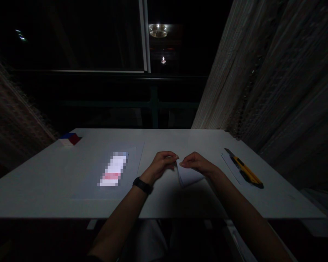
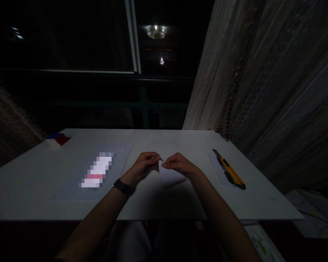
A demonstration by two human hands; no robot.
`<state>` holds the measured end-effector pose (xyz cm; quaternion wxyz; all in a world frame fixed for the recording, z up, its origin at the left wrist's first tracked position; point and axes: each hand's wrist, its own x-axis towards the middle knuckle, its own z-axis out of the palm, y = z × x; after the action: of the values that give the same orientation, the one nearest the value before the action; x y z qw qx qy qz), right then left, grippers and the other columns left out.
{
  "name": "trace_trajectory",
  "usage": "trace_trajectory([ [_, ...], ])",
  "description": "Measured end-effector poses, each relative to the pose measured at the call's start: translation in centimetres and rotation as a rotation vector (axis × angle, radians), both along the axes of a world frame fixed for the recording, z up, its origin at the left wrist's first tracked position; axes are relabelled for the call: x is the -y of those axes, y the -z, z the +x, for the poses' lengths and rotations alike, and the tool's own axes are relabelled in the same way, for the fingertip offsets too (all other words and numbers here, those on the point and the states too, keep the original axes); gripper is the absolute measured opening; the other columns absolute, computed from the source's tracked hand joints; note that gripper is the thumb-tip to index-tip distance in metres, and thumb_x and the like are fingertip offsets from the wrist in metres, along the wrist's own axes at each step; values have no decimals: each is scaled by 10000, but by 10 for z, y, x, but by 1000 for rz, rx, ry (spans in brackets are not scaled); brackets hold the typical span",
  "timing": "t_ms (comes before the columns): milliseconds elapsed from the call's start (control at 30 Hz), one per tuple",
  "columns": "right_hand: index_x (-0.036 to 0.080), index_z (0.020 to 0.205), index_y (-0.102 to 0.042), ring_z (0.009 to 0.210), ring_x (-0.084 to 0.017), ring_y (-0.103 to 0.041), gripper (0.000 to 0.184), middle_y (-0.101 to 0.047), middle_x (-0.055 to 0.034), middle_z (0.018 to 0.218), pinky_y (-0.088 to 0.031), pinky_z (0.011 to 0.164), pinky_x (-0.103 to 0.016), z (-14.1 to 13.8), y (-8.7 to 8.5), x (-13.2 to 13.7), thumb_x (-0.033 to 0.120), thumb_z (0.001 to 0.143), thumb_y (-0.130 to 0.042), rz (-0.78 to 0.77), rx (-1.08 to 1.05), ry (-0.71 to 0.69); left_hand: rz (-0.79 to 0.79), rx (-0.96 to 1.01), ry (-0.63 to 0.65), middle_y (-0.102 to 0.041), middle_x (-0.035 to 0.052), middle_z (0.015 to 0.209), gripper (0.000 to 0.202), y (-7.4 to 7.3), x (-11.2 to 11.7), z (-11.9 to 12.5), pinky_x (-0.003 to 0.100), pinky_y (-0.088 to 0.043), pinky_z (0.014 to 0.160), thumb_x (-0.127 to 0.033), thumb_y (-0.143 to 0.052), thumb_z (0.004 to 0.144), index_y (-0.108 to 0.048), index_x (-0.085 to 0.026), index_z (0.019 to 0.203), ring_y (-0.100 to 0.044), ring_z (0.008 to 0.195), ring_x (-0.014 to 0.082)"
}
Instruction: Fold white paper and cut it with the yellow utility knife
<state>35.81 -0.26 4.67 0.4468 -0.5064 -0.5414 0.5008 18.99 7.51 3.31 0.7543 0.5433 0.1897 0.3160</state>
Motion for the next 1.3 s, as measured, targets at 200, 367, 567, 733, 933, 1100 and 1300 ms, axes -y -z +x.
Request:
trace_trajectory([
  [200,131,574,-688,527,-94,-414,294,-526,28,505,-316,552,-263,1,1,-1,412,546,-770,20,47,17,-46,19,-87,-586,22,635,304,0,-1,0,174,-418,461,-316,-808,577,-656,-104,733,-548,541,87],
  [367,130,561,-679,512,-84,-379,317,-485,37,482,-280,531,-257,0,5,-4,438,574,-749,78,110,45,11,-15,-124,-626,58,660,346,0,-4,0,190,-431,448,-388,-769,627,-689,-96,796,-568,541,106],
  [567,128,593,-693,528,-94,-401,318,-521,25,505,-301,536,-257,-1,8,-6,444,587,-735,95,171,77,215,-151,-174,-620,42,562,336,5,-2,5,209,-405,411,-392,-797,557,-704,-96,685,-511,428,87],
  [733,123,610,-695,522,-94,-395,350,-518,20,507,-296,516,-253,0,11,-7,473,600,-712,59,233,65,291,-243,-166,-599,31,511,308,5,-1,4,199,-367,391,-379,-768,588,-710,-102,710,-481,401,82],
  [933,120,592,-673,496,-80,-338,360,-451,39,472,-241,477,-241,2,15,-9,478,630,-679,58,330,18,404,-353,-216,-616,49,513,226,10,-5,5,214,-362,427,-332,-732,624,-718,-112,674,-498,429,98],
  [1100,115,585,-658,495,-78,-334,351,-439,44,475,-238,478,-242,4,16,-10,462,637,-674,44,367,12,470,-395,-271,-647,64,569,194,10,-5,6,237,-387,487,-322,-715,632,-723,-129,657,-548,518,132],
  [1300,115,562,-660,493,-85,-378,318,-468,39,463,-284,500,-248,12,11,-10,424,622,-706,-4,355,-10,465,-403,-392,-630,51,535,211,11,-7,7,246,-373,485,-351,-725,626,-722,-141,650,-542,506,140],
])
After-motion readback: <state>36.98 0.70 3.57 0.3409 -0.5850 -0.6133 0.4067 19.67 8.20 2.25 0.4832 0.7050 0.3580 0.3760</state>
